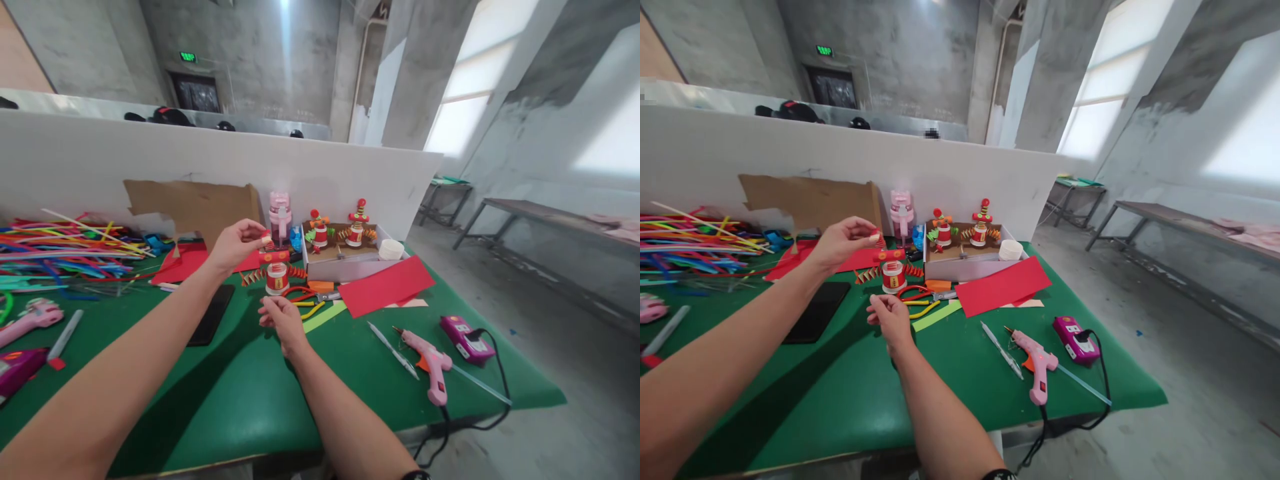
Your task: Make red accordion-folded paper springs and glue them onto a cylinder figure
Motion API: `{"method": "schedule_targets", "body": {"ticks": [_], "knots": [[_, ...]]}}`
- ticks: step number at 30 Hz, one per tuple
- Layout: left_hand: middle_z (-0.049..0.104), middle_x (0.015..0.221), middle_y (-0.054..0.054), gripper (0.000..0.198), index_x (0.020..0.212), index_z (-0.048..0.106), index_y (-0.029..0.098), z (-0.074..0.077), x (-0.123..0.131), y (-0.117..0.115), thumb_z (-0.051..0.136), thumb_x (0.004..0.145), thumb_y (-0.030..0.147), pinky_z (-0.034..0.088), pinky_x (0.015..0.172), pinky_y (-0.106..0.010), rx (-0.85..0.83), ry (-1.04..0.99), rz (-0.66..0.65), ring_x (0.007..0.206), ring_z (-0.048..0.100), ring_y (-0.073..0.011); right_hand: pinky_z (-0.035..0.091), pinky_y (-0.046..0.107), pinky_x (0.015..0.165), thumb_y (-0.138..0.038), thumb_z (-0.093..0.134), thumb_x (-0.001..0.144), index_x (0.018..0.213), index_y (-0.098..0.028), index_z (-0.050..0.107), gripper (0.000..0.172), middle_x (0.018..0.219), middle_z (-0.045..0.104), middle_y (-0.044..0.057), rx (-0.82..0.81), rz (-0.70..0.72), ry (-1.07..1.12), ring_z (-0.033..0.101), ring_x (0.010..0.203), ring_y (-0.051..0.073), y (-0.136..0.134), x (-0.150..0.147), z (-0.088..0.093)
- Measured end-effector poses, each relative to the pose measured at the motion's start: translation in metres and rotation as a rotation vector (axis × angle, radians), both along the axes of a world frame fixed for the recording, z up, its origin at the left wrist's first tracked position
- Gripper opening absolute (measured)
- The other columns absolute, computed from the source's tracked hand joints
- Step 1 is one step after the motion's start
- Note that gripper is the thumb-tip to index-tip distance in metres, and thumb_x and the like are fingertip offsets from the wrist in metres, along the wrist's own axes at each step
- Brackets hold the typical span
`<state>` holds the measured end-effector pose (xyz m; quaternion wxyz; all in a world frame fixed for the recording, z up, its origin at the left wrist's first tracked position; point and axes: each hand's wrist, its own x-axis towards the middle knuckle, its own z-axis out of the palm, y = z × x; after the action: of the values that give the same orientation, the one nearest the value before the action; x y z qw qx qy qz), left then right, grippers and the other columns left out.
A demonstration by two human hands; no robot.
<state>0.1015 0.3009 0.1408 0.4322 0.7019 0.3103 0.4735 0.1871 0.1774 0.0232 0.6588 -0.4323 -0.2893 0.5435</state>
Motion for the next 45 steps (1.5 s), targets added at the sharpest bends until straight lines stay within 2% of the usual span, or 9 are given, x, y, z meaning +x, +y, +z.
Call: {"method": "schedule_targets", "body": {"ticks": [4, 10, 22, 29, 45], "knots": [[0.07, 0.076, -0.003, 0.053, 0.082, 0.061, 0.018, -0.015, 0.017, 0.021, 0.084, 0.049, 0.052, 0.052, 0.072, -0.033, -0.019, 0.074, -0.008, 0.075, 0.066, -0.0198, 0.041, 0.02, 0.049, -0.046, 0.077, 0.065, 0.071, -0.016, 0.065, 0.034, 0.057, 0.061, -0.004, -0.075, -0.011, 0.022, 0.048, 0.045, 0.005, 0.001, 0.001, -0.003], [0.069, 0.077, -0.003, 0.06, 0.086, 0.062, 0.017, -0.028, 0.018, 0.036, 0.086, 0.044, 0.053, 0.052, 0.07, -0.032, -0.079, 0.088, 0.006, 0.075, 0.066, -0.019, 0.038, 0.019, 0.046, -0.036, 0.072, 0.073, 0.067, -0.016, 0.064, 0.023, 0.055, 0.06, -0.004, -0.134, -0.025, 0.077, 0.047, 0.042, 0.005, 0.004, 0.002, -0.003], [0.069, 0.07, -0.002, 0.047, 0.084, 0.063, 0.019, -0.033, 0.021, 0.034, 0.081, 0.05, 0.045, 0.049, 0.062, -0.028, -0.036, 0.161, 0.056, 0.067, 0.064, -0.0181, 0.04, 0.019, 0.048, -0.032, 0.072, 0.076, 0.066, -0.016, 0.064, 0.02, 0.055, 0.061, -0.004, -0.168, -0.012, 0.102, 0.048, 0.042, 0.005, 0.004, 0.002, 0.0], [0.07, 0.071, -0.004, 0.044, 0.083, 0.065, 0.019, -0.034, 0.018, 0.035, 0.08, 0.049, 0.043, 0.051, 0.064, -0.03, -0.031, 0.196, 0.078, 0.074, 0.066, -0.0214, 0.041, 0.02, 0.049, -0.033, 0.072, 0.075, 0.066, -0.016, 0.064, 0.021, 0.055, 0.061, -0.003, -0.162, -0.013, 0.115, 0.047, 0.043, 0.005, 0.003, 0.003, 0.0], [0.07, 0.07, -0.003, 0.042, 0.086, 0.065, 0.019, -0.04, 0.015, 0.042, 0.078, 0.052, 0.042, 0.051, 0.067, -0.031, -0.036, 0.185, 0.022, 0.071, 0.067, -0.0211, 0.043, 0.019, 0.051, -0.036, 0.076, 0.068, 0.068, -0.016, 0.066, 0.022, 0.059, 0.062, -0.003, -0.144, -0.014, 0.098, 0.048, 0.045, 0.005, 0.0, 0.006, -0.001]]}}
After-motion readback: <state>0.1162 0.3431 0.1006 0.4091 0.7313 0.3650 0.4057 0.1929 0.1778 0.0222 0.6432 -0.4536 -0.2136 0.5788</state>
